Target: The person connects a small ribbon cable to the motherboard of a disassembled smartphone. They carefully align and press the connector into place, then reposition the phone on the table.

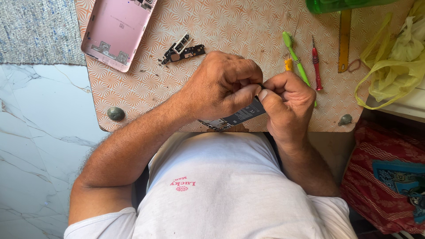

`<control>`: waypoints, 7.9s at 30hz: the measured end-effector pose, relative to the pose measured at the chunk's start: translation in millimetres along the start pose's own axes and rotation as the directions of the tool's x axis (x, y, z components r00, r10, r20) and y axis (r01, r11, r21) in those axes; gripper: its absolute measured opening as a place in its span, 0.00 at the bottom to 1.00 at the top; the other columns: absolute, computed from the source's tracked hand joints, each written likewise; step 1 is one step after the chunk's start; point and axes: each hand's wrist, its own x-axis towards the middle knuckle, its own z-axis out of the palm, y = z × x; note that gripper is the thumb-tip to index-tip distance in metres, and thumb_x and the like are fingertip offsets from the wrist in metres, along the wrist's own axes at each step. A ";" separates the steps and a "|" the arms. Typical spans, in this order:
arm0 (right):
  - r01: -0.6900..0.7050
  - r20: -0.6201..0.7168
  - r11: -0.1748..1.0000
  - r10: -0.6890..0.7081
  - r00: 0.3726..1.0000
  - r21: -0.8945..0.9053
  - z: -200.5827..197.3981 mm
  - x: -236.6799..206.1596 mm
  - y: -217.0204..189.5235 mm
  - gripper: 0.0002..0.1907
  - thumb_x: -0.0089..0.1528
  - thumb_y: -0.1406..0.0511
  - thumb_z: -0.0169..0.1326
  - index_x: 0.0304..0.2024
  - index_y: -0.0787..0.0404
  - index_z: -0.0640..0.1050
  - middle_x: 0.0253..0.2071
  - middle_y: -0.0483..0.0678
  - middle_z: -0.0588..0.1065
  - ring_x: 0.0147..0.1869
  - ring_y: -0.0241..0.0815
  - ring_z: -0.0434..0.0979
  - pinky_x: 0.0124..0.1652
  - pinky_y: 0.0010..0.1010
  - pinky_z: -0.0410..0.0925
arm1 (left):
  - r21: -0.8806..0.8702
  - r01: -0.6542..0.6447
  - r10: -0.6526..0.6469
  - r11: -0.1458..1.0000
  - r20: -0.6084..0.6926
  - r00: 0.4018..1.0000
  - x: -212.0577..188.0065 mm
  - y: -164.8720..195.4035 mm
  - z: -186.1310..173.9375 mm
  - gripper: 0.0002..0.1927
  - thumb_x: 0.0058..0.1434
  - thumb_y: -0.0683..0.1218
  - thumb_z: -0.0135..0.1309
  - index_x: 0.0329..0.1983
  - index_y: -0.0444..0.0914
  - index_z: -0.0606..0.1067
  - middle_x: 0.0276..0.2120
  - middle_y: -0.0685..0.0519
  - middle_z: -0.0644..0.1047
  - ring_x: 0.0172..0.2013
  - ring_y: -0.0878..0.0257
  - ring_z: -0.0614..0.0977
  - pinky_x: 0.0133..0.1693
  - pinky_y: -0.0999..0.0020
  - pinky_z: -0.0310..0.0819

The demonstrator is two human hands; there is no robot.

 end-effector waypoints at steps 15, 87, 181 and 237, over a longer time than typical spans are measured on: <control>0.011 0.018 1.000 -0.011 1.000 -0.026 1.1 2.4 0.3 0.02 0.62 0.76 0.52 0.35 0.68 0.75 0.29 0.43 0.73 0.27 0.24 0.66 0.28 0.16 0.62 | 0.029 0.131 -0.131 0.991 -0.022 0.991 2.7 4.6 2.8 0.02 0.55 0.40 0.60 0.30 0.38 0.78 0.19 0.56 0.74 0.20 0.68 0.77 0.24 0.71 0.72; -0.032 0.048 0.998 0.035 0.998 -0.048 5.3 10.1 11.1 0.04 0.64 0.76 0.59 0.40 0.69 0.76 0.34 0.46 0.77 0.35 0.27 0.74 0.36 0.17 0.67 | -0.054 0.339 -0.341 0.939 -0.033 0.939 2.2 -4.2 0.4 0.06 0.56 0.41 0.53 0.34 0.34 0.79 0.23 0.55 0.79 0.24 0.71 0.80 0.27 0.74 0.76; -0.013 0.108 0.998 0.006 0.994 0.064 -16.5 8.8 1.7 0.06 0.66 0.71 0.55 0.39 0.70 0.78 0.30 0.44 0.73 0.31 0.27 0.66 0.36 0.20 0.64 | -0.029 0.121 -0.120 0.992 0.019 0.993 2.9 7.7 -2.4 0.05 0.59 0.38 0.59 0.38 0.35 0.80 0.26 0.51 0.81 0.27 0.65 0.85 0.31 0.71 0.81; 0.026 0.080 0.990 -0.015 0.997 -0.139 -15.9 5.8 0.5 0.07 0.68 0.69 0.58 0.41 0.69 0.78 0.29 0.44 0.75 0.28 0.24 0.68 0.29 0.15 0.63 | 0.008 0.058 -0.058 0.998 0.046 0.997 2.2 0.8 -1.7 0.04 0.59 0.37 0.59 0.37 0.34 0.79 0.26 0.50 0.81 0.29 0.60 0.85 0.34 0.65 0.81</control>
